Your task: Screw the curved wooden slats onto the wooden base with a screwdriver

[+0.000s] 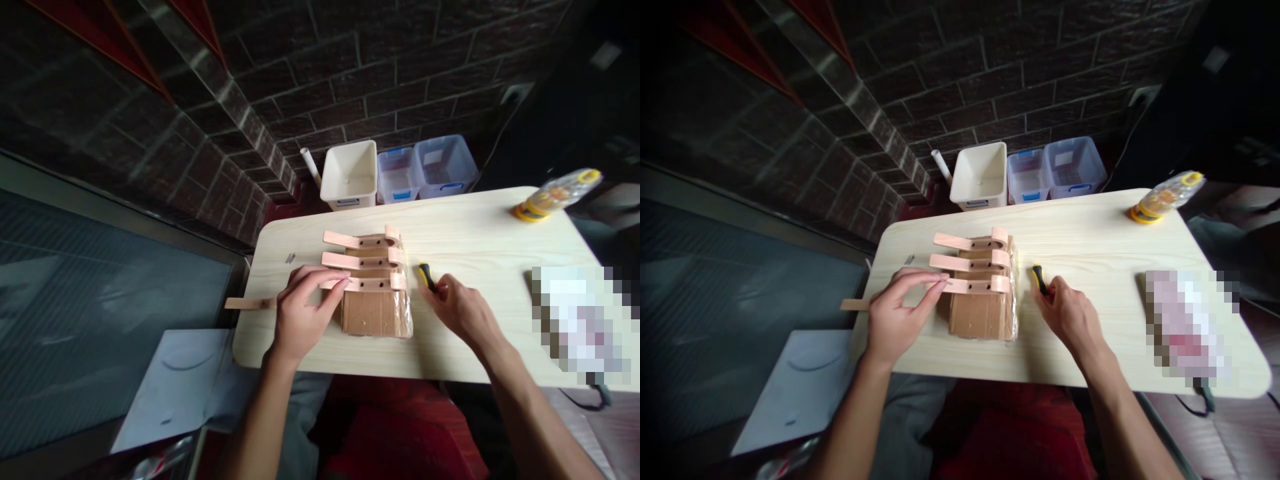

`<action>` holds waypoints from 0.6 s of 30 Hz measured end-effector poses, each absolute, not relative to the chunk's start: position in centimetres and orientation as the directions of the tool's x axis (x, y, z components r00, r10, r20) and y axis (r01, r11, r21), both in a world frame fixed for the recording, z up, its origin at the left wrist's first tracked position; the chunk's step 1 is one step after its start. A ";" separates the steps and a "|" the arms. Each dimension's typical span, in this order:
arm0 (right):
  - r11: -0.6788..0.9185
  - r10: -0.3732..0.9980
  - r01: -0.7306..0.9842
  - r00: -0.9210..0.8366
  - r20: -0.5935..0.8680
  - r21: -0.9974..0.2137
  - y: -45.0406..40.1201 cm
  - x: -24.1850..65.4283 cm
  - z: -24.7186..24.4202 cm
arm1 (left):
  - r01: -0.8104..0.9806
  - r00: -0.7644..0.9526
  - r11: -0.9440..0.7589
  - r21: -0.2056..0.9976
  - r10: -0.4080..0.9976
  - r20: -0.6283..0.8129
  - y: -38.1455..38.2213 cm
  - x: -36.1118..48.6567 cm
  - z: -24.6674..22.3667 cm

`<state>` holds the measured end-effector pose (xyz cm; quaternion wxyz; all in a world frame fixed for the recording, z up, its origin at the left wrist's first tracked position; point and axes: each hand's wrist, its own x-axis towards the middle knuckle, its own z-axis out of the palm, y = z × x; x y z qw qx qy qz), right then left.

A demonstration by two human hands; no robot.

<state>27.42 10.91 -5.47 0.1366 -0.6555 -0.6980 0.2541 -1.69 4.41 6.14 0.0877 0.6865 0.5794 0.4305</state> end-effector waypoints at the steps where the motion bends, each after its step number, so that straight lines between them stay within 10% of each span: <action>1: 0.017 0.988 0.833 -0.101 -0.121 -0.553 10.9 27.4 -5.4 | 0.719 -0.024 -0.332 0.611 0.867 0.498 4.6 -1.8 6.1; 18: 0.437 0.898 0.425 -0.255 0.358 -0.793 9.3 23.8 -3.4 | 0.714 0.263 -0.505 0.485 0.835 0.483 8.0 -1.9 7.0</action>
